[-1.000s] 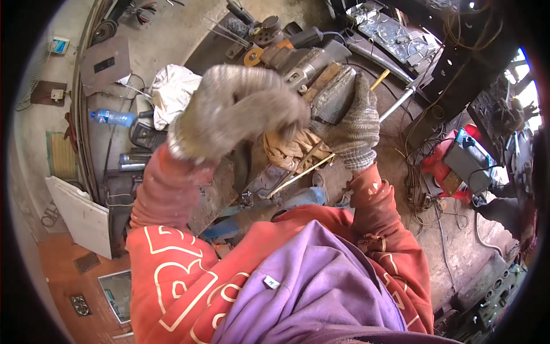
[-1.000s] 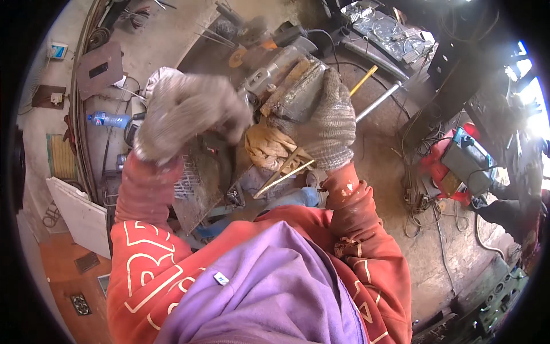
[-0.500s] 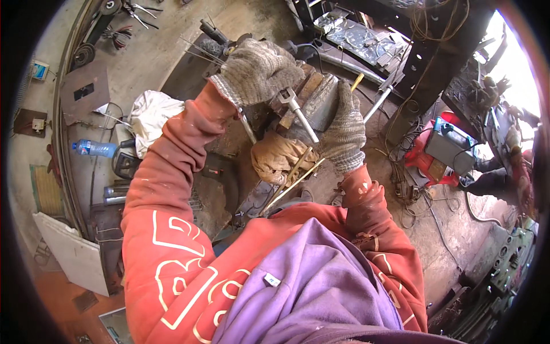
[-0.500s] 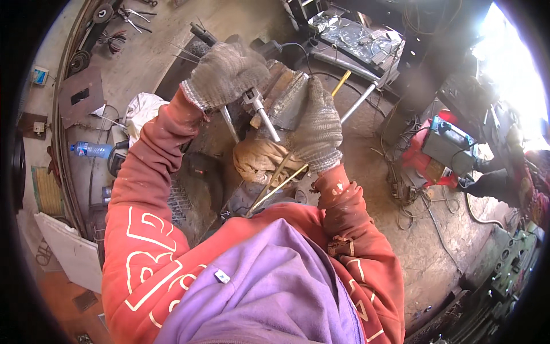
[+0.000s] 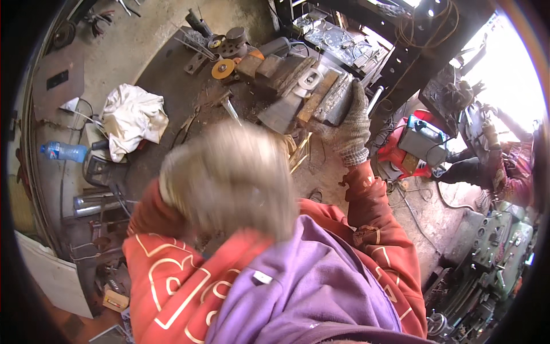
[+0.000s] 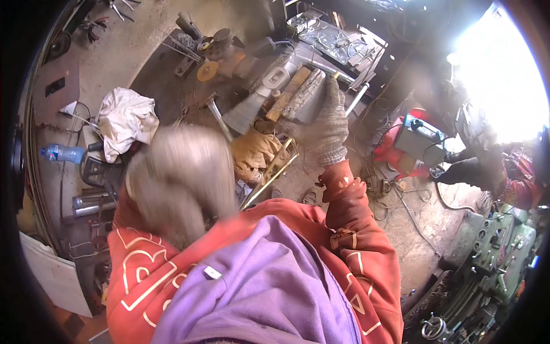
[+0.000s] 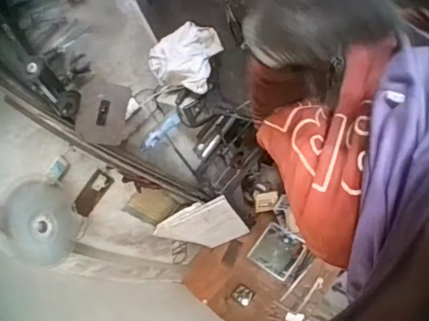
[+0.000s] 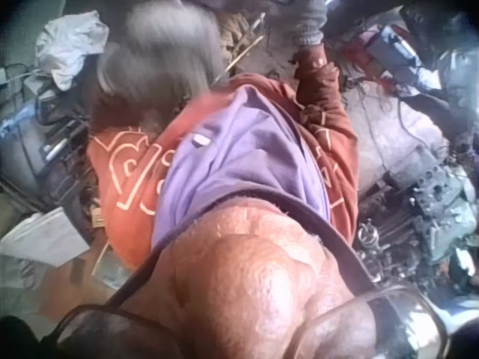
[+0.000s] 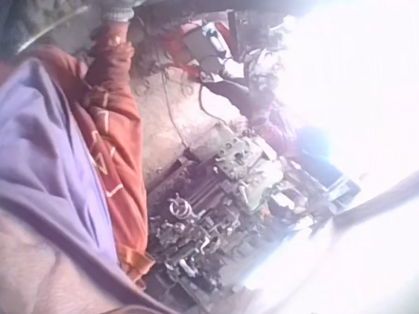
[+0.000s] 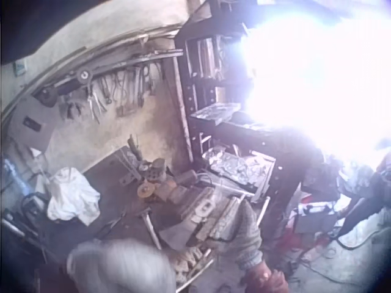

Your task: The person uses a tap and handle to create threads on a metal rod secured in a bench vise, then uses a drill to work on the rod before continuing to use the tap.

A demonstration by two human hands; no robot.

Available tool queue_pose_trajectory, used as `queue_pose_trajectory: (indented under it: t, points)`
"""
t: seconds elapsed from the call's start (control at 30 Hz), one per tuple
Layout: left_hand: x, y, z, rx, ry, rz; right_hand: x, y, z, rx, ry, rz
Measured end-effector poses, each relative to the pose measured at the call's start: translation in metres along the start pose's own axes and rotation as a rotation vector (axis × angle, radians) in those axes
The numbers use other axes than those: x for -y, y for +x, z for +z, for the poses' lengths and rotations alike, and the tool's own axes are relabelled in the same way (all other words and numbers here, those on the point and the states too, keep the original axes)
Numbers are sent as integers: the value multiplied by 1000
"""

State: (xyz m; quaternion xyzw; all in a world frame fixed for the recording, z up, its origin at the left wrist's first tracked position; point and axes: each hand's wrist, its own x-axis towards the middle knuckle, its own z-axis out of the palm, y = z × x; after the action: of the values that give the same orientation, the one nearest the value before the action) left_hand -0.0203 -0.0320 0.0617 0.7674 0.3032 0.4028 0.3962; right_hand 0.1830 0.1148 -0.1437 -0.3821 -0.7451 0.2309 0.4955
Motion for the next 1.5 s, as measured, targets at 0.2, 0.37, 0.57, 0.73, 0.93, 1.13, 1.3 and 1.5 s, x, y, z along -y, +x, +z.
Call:
queue_pose_trajectory:
  t: [0.2,0.37,0.57,0.73,0.93,1.13,1.3,1.5]
  points:
    - [21,31,-48,-163,7,-355,17,-10,3,-95,-219,-25]
    - [74,72,-54,-48,612,92,57,-18,-11,249,-162,-311]
    - [121,85,-60,19,770,185,76,-5,19,195,-260,-341]
    - [104,58,-59,-83,921,100,54,-10,36,19,-325,-450]
    - [32,-4,6,-23,717,-573,42,-6,47,-108,-405,-490]
    - [1,26,0,93,571,154,61,-11,63,6,-387,-429]
    - [77,92,-26,137,865,287,51,-9,58,26,-26,-173]
    - [101,86,-49,108,923,52,58,-7,48,-97,-361,-508]
